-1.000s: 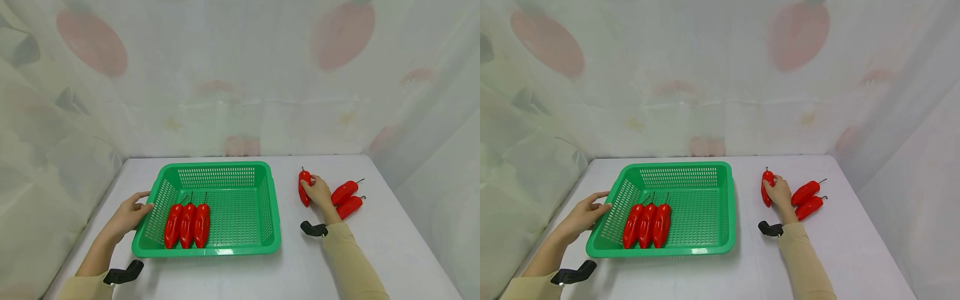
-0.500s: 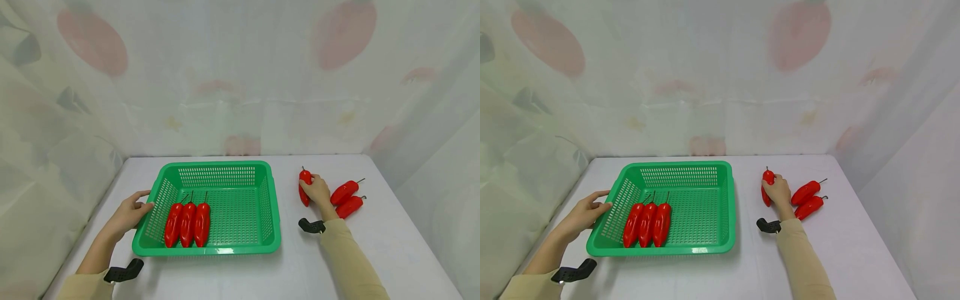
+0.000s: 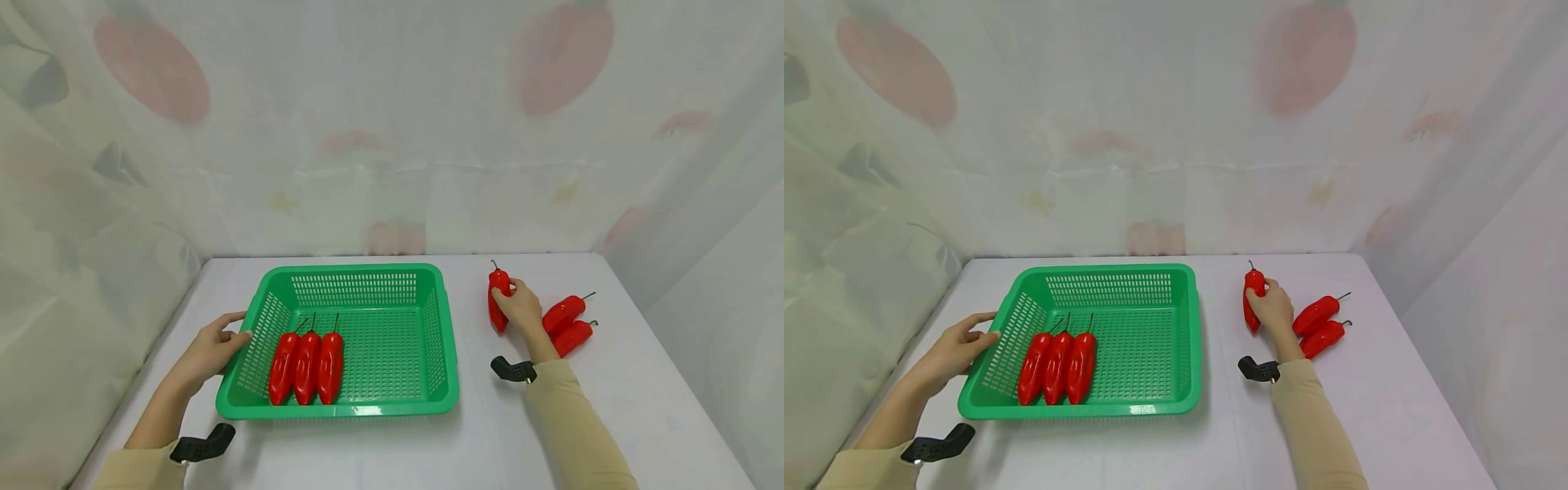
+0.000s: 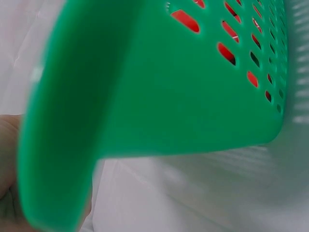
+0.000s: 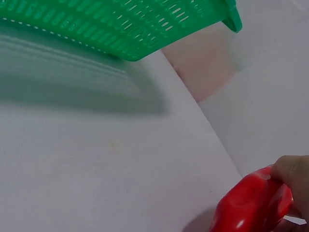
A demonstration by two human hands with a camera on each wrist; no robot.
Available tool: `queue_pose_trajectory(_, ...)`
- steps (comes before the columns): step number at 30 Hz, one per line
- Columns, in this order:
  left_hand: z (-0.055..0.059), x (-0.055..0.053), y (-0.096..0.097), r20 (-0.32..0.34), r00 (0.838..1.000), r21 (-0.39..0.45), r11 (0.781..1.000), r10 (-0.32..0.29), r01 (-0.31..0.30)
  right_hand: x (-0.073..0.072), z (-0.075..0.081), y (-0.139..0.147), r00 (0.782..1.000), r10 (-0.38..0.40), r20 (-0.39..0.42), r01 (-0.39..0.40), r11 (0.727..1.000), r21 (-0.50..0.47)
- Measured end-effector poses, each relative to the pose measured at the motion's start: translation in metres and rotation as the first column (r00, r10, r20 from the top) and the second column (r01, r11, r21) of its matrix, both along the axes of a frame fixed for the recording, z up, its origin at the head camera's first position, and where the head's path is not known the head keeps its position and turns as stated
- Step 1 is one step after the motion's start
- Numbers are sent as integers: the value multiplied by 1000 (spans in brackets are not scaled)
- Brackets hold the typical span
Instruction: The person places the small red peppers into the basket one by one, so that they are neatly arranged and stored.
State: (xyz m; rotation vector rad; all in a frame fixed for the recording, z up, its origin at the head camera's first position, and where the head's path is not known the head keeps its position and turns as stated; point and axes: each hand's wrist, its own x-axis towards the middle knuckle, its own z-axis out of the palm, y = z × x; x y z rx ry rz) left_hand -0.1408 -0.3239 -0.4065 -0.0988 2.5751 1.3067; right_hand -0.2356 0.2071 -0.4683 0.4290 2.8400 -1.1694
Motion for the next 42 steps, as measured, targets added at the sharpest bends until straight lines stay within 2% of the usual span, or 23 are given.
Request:
queue_pose_trajectory(9,0,3,0,10,1000,11,1000,6,-7,2,21,-4,996,90,16,-89,995,-38)
queue_pose_trajectory(17,0,4,1,8,1000,10,1000,11,-11,4,35,-6,994,104,-37,-107,991,-76)
queue_pose_trajectory(25,-2,1,0,-4,1000,9,1000,12,-12,5,53,-10,986,128,-109,-140,983,-115)
queue_pose_trajectory(42,1,1,3,-2,1000,7,1000,19,-19,7,80,-28,974,157,-160,-186,966,-178)
